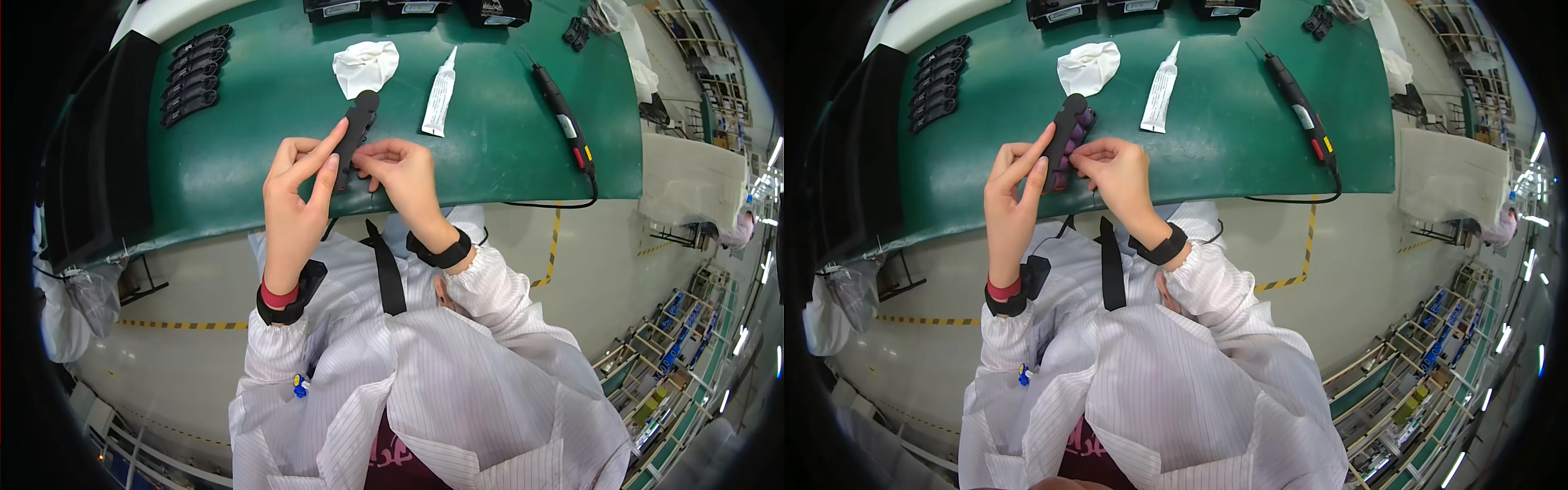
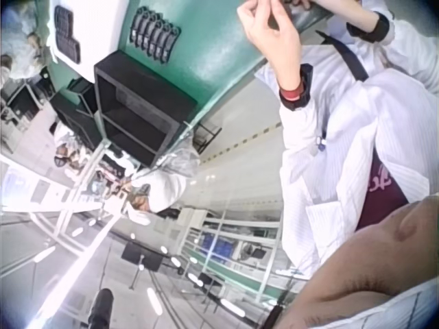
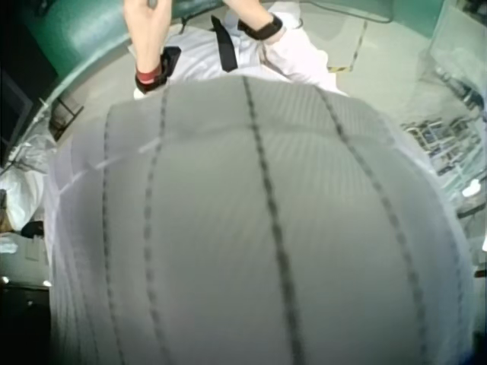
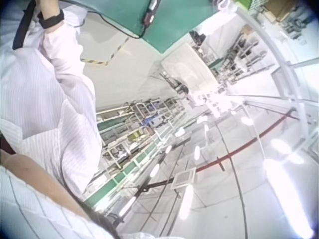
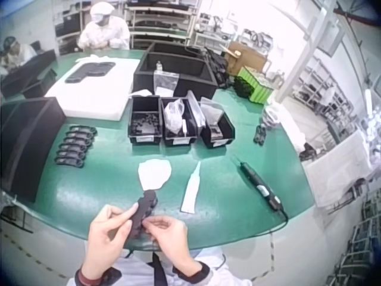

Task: The person assembles a battery pack by applying adhesive to purple cylindrical cells and a green circuit board. They insert the cells into a black plastic housing, secure the board, and use a hot air gun to heat the assembly. The person then uses a screwdriver to fasten the housing and places the completed unit into a black tray.

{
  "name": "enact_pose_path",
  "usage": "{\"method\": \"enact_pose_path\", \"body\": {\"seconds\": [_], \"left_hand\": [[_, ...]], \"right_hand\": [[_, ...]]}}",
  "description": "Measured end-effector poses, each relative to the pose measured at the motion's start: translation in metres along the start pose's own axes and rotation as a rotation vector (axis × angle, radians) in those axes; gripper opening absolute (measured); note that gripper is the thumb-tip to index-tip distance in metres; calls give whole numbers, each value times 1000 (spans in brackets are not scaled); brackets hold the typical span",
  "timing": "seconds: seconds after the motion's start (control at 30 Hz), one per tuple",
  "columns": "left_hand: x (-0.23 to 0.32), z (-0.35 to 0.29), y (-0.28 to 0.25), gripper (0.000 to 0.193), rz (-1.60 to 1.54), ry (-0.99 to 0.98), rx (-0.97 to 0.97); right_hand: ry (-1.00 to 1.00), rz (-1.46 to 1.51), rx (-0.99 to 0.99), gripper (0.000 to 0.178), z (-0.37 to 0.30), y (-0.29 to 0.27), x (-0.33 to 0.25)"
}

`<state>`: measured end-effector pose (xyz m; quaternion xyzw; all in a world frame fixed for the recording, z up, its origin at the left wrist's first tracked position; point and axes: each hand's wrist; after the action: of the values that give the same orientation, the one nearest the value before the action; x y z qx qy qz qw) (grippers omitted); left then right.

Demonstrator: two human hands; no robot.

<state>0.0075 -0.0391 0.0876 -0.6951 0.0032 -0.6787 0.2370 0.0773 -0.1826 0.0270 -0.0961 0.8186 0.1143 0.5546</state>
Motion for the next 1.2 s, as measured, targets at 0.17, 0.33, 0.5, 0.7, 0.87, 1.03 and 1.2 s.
{"method": "enact_pose_path", "body": {"seconds": [0.17,0.33,0.5,0.7,0.87,1.03,1.2], "left_hand": [[-4,0,1,36,6,11,2],[-2,0,1,35,1,-1,4],[-7,0,0,35,29,31,-31],[-7,0,-1,35,46,41,-38],[-7,0,-1,36,49,30,-45],[-7,0,-1,36,58,23,-46],[-5,1,0,36,41,11,-47]], "right_hand": [[191,133,-120,16,5,-9,-10],[125,143,-111,18,7,-7,-4],[-18,24,-45,15,-2,-2,-7],[-62,-83,-35,16,-1,-1,-10],[18,19,-72,12,5,-2,-9],[-109,-109,-21,13,-1,0,-10],[-157,-205,-27,14,2,1,-9]]}}
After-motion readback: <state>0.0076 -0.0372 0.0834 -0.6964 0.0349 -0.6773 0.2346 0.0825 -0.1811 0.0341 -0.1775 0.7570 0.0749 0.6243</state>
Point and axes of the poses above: each hand's wrist, its own z-axis towards the middle knuckle, its own y-axis out of the palm, x = y × z, and after that the axes turned 1 degree about z, right-handed
